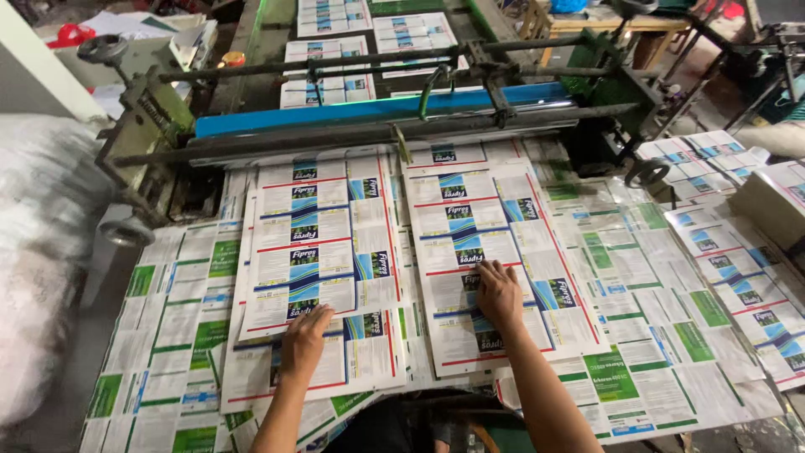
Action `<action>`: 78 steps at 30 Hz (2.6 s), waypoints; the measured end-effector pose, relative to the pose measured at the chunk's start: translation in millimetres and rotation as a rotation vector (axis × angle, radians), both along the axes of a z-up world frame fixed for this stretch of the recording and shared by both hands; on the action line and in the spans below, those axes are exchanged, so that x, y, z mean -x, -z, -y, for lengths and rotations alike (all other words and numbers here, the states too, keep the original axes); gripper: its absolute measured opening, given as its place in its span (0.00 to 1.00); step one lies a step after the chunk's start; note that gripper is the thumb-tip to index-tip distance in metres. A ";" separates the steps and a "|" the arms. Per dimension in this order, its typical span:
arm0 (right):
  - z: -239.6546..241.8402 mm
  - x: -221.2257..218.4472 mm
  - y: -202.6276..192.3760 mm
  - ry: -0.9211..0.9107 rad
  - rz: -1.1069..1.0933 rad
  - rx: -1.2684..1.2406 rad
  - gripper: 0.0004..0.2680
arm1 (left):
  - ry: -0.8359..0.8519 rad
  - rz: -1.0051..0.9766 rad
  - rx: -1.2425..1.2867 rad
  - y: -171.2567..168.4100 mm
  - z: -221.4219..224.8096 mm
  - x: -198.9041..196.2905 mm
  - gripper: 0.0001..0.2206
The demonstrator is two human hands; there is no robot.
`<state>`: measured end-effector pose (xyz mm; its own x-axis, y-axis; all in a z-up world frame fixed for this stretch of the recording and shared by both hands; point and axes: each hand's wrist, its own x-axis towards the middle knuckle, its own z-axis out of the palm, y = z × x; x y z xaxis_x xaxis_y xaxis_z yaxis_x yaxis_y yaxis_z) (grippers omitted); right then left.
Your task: Aligning and stacking printed sheets coming off an industrial printing machine.
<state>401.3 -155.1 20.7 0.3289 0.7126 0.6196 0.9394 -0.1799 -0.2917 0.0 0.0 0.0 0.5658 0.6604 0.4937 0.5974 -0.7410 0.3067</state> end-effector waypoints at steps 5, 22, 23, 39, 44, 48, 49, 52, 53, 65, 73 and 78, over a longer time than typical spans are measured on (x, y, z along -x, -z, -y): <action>-2.5 -3.9 4.9 0.013 -0.023 0.061 0.11 | 0.052 -0.019 -0.057 9.7 -45.4 -13.8 0.17; 107.4 21.6 -29.2 -0.245 -0.140 0.650 0.26 | 0.011 -0.214 0.151 92.0 -1.6 47.8 0.22; 115.5 25.9 -38.6 -0.274 -0.143 0.680 0.30 | 0.002 -0.316 0.234 104.4 4.5 60.7 0.25; 100.2 16.0 -73.0 -0.034 -0.279 0.692 0.08 | 0.060 -0.485 0.220 194.4 -7.2 103.5 0.25; 125.4 45.9 -81.7 -0.094 0.134 0.105 0.13 | 0.069 -0.386 -0.114 223.4 -7.4 97.0 0.26; 132.8 53.3 -50.0 -0.068 0.110 0.229 0.18 | 0.121 0.023 -0.236 225.8 -9.5 92.3 0.24; 134.6 55.0 -42.0 -0.074 0.084 0.263 0.18 | 0.107 0.005 -0.219 224.3 -7.2 93.9 0.25; 141.7 61.0 -16.2 -0.091 -0.001 0.370 0.19 | 0.067 -0.053 -0.166 220.9 1.3 100.8 0.26; 145.2 64.2 -7.1 -0.096 -0.032 0.407 0.20 | 0.055 -0.075 -0.147 219.6 4.8 104.6 0.27; 87.4 24.4 32.2 -0.094 0.003 0.318 0.20 | -0.033 -0.044 0.063 93.4 76.8 87.6 0.21; 35.7 10.0 33.0 -0.044 0.059 0.287 0.18 | -0.059 -0.135 0.277 66.0 79.1 82.4 0.19; 8.5 7.7 13.1 -0.070 -0.085 0.326 0.20 | -0.034 -0.113 0.179 76.8 77.3 84.8 0.19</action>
